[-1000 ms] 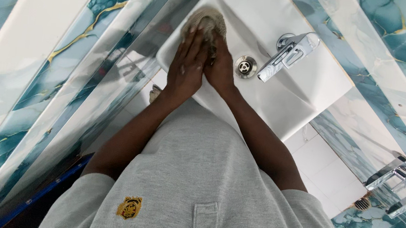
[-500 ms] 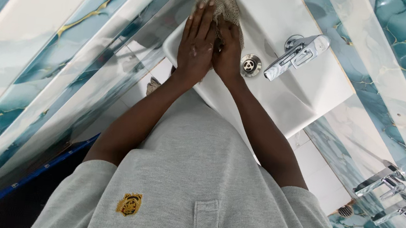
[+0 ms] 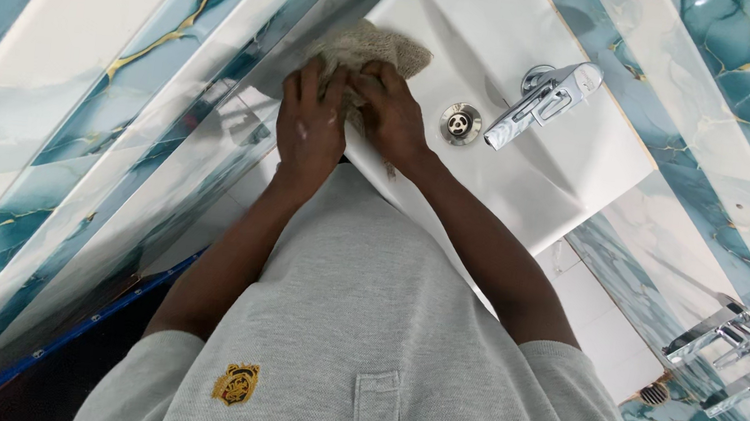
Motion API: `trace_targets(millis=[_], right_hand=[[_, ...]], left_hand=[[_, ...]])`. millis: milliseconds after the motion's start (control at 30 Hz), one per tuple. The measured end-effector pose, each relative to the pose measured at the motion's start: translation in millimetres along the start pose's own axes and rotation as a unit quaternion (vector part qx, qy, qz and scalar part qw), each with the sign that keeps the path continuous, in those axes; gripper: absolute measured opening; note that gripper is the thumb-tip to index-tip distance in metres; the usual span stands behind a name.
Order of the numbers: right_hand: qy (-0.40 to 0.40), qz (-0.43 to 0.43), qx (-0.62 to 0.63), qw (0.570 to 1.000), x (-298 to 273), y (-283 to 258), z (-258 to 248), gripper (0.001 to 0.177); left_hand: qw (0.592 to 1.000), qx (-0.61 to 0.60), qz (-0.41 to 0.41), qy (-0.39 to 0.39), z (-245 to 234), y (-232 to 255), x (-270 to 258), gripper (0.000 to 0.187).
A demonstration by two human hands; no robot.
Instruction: The person cleans a bathroom faucet using a rag, wiping the spout, handle, and base of the fixture.
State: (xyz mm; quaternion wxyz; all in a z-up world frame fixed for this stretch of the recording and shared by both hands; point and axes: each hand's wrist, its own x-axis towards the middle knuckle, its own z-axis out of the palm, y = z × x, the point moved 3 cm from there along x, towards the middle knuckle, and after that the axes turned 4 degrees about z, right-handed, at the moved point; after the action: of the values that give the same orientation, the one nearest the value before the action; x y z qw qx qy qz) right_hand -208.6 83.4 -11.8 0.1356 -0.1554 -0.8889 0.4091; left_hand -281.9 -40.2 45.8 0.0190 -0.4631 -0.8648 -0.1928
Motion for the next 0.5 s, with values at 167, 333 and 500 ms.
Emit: trace_targets(millis=[167,333,500], right_hand=[[0.082,0.074,-0.018,0.994,7,23,-2,0.059],[0.182,0.105,0.028,0.977,11,22,-17,0.056],[0.290,0.131,0.065,0.946,13,-15,-67,0.056]], left_hand=[[0.997,-0.052,0.022,0.043,33,4,39,0.041],[0.990,-0.123,0.046,0.048,33,14,64,0.037],[0.876,-0.476,0.012,0.080,19,26,86,0.032]])
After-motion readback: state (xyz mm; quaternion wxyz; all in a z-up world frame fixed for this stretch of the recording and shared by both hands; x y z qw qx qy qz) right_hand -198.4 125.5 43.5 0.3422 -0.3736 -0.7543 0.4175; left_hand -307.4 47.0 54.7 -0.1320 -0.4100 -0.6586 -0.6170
